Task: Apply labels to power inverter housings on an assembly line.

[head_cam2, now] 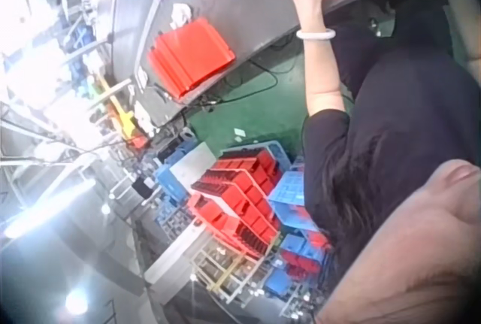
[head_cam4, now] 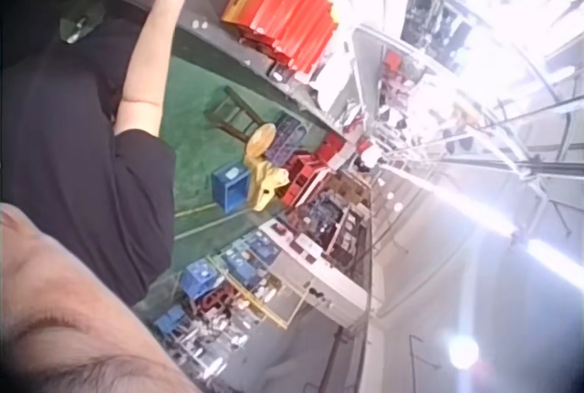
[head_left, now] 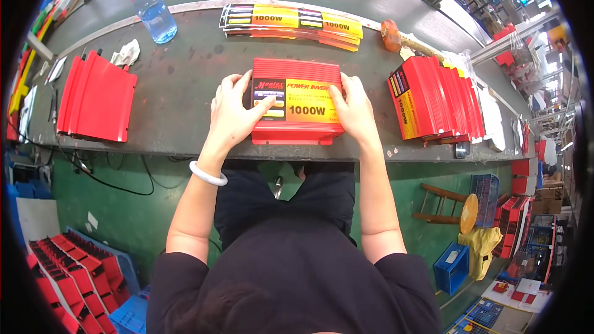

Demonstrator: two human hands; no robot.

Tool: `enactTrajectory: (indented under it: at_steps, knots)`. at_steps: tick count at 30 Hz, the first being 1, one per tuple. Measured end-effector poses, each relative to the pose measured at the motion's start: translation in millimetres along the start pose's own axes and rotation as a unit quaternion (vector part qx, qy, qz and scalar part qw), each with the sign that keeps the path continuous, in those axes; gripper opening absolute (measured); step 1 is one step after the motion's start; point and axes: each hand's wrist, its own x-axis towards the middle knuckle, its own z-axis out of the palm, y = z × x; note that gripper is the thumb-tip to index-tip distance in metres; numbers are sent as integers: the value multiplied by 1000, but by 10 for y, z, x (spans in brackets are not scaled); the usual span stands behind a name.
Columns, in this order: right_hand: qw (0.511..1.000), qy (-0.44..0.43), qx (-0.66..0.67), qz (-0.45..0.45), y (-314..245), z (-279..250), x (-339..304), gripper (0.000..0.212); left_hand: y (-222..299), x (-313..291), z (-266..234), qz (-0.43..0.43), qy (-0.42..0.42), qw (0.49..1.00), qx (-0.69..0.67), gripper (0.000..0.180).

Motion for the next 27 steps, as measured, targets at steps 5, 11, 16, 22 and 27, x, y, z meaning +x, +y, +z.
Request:
enactTrajectory:
  at_steps: [5, 11, 16, 22, 27]
  knots:
    - [996, -19, 82, 35, -23, 17, -39, 42, 17, -13, 13, -2, 1, 1000, -3, 73]
    - [997, -29, 72, -23, -44, -23, -94, 54, 19, -9, -13, -2, 0, 1000, -3, 72]
    - [982, -71, 170, 34, 216, -39, 6, 36, 16, -8, -12, 7, 4, 1000, 0, 71]
    - [990, 5, -141, 29, -293, -16, 65, 70, -16, -14, 9, 0, 1, 1000, -6, 73]
    - [997, 34, -34, 52, -43, 38, 169, 38, -264, 80, 76, -4, 25, 989, -145, 46]
